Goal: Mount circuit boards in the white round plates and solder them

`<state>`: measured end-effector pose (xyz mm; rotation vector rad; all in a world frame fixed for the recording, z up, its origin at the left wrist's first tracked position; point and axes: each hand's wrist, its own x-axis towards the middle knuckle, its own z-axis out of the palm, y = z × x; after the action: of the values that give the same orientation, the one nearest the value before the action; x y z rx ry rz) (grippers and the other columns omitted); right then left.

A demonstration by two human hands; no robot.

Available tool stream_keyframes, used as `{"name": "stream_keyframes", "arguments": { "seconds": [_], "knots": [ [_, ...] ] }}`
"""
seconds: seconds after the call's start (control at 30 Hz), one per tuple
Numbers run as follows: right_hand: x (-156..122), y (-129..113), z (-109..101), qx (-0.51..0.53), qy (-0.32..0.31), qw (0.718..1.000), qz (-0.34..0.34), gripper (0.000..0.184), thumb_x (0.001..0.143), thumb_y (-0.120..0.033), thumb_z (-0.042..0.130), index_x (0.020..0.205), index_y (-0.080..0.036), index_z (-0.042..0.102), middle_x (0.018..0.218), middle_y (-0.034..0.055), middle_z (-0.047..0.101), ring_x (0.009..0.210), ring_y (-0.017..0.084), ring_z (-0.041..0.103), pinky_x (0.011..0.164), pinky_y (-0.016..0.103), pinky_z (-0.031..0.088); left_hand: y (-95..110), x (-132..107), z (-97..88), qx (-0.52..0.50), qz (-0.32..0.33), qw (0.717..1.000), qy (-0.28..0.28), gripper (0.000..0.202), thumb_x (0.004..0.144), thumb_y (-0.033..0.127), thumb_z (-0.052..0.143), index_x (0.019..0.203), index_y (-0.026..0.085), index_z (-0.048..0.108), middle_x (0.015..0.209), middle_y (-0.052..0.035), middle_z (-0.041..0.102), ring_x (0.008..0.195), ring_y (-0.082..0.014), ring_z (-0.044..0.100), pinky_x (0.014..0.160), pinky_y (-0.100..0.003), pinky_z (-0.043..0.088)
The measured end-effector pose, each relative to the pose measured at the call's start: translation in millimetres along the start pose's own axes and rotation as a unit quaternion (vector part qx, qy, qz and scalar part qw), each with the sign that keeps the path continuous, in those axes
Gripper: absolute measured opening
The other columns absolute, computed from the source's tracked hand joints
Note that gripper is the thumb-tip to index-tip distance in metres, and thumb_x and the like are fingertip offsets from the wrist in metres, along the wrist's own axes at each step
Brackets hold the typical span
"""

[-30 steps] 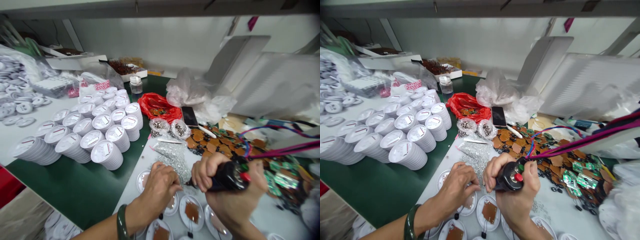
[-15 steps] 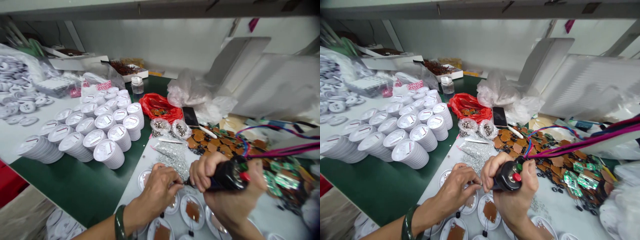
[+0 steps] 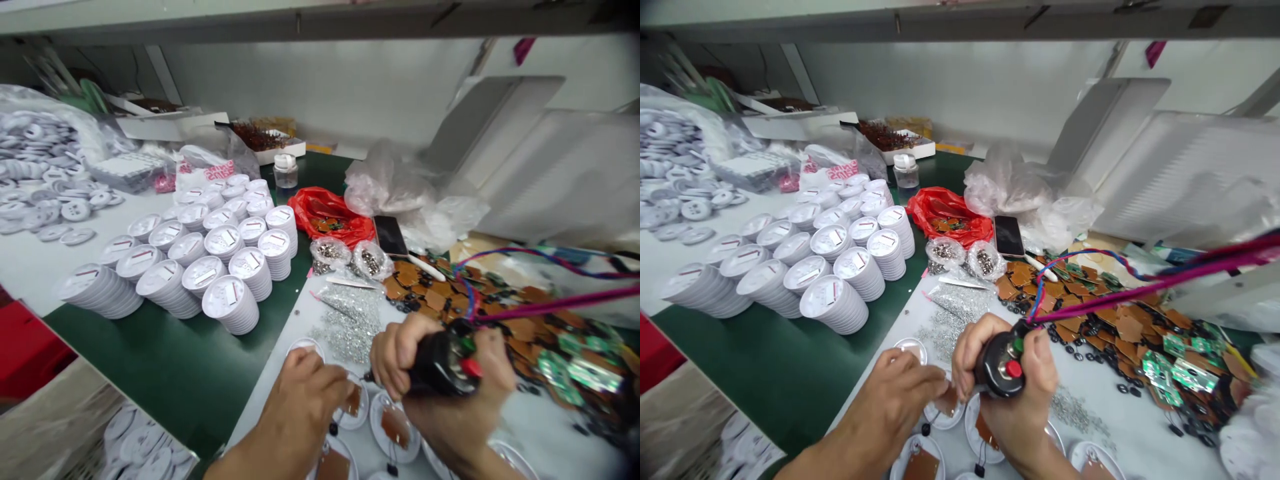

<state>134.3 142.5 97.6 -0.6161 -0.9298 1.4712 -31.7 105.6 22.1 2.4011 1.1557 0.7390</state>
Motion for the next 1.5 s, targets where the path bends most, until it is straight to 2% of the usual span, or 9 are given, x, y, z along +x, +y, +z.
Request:
{"name": "stream_keyframes", "arguments": {
  "seconds": [0.07,0.27,0.5,0.73,0.9,1.03,1.13,1.37,1.5],
  "knots": [
    [-1.2,12.2,-0.8,0.005,-0.002,1.000,0.016,0.061,0.087,-0.071,0.053,0.061,-0.020,0.071,0.043,0.0008,0.051,0.039,0.014,0.045,0.040,0.026,0.035,-2.5,-11.2,5.6,0.064,0.050,0.997,0.000,0.020,0.104,0.029,0.054,0.118,0.027,0.067,0.115,0.0033,0.077,0.085,-0.0190,0.061,0.085,-0.038,0.038],
    [-1.1,36.6,-5.7,-0.008,-0.012,0.999,0.040,0.062,0.089,-0.071,0.050,0.062,-0.019,0.069,0.045,0.0017,0.054,0.040,0.014,0.047,0.040,0.025,0.036,-16.3,-25.7,36.3,0.162,0.108,0.981,0.029,0.016,0.105,0.029,0.057,0.118,0.027,0.067,0.119,0.0056,0.076,0.122,-0.0216,0.060,0.122,-0.047,0.021],
    [0.2,35.2,-4.3,-0.003,-0.004,0.999,0.046,0.063,0.089,-0.071,0.049,0.061,-0.019,0.068,0.044,0.0017,0.053,0.038,0.014,0.046,0.037,0.025,0.036,-21.4,-28.2,47.7,0.164,0.121,0.977,0.069,0.014,0.106,0.028,0.056,0.113,0.026,0.068,0.120,0.0091,0.076,0.128,-0.0180,0.059,0.129,-0.048,-0.008],
    [-5.1,48.0,-12.3,-0.021,-0.035,0.997,0.062,0.064,0.093,-0.070,0.041,0.064,-0.020,0.066,0.044,0.0003,0.050,0.039,0.013,0.040,0.038,0.024,0.031,-22.9,-32.6,51.6,0.156,0.096,0.983,0.022,0.017,0.107,0.029,0.053,0.118,0.028,0.067,0.125,0.0078,0.075,0.132,-0.0188,0.057,0.129,-0.048,-0.008],
    [-2.5,45.3,-11.9,-0.028,-0.065,0.994,0.079,0.062,0.095,-0.067,0.044,0.065,-0.018,0.067,0.047,0.0012,0.053,0.039,0.012,0.042,0.038,0.024,0.032,-25.4,-30.9,55.3,0.159,0.116,0.978,0.066,0.015,0.104,0.026,0.057,0.115,0.026,0.068,0.117,0.0065,0.078,0.121,-0.0192,0.065,0.130,-0.047,-0.002],
    [0.0,22.0,-12.2,-0.006,-0.033,0.999,0.035,0.066,0.089,-0.076,0.045,0.064,-0.020,0.067,0.047,-0.0001,0.051,0.040,0.013,0.045,0.040,0.025,0.035,-19.1,-26.0,38.5,0.165,0.124,0.977,0.059,0.015,0.104,0.026,0.056,0.112,0.026,0.069,0.114,0.0068,0.079,0.120,-0.0196,0.066,0.130,-0.044,0.007],
    [-0.6,13.8,-19.5,-0.015,-0.007,1.000,0.026,0.064,0.088,-0.074,0.049,0.062,-0.019,0.068,0.045,0.0010,0.052,0.038,0.013,0.046,0.040,0.025,0.034,-15.0,-22.5,27.3,0.164,0.139,0.976,0.043,0.015,0.104,0.026,0.055,0.112,0.024,0.068,0.111,0.0055,0.079,0.120,-0.0205,0.066,0.129,-0.043,0.008],
    [-7.6,25.4,-31.2,-0.024,0.005,0.999,0.031,0.060,0.088,-0.071,0.054,0.064,-0.019,0.069,0.046,0.0015,0.054,0.040,0.012,0.046,0.040,0.024,0.034,-20.4,-23.0,38.8,0.136,0.119,0.982,0.051,0.008,0.101,0.026,0.063,0.106,0.025,0.068,0.111,0.0095,0.078,0.119,-0.0193,0.065,0.128,-0.043,-0.005],
    [-7.1,20.6,-26.8,-0.017,-0.001,1.000,0.024,0.063,0.088,-0.074,0.050,0.063,-0.019,0.070,0.046,0.0017,0.054,0.040,0.014,0.047,0.040,0.025,0.037,-14.2,-17.4,30.2,0.048,0.072,0.996,0.016,0.017,0.101,0.021,0.056,0.111,0.029,0.066,0.111,0.0074,0.076,0.121,-0.0179,0.061,0.127,-0.043,0.002]
  ]
}}
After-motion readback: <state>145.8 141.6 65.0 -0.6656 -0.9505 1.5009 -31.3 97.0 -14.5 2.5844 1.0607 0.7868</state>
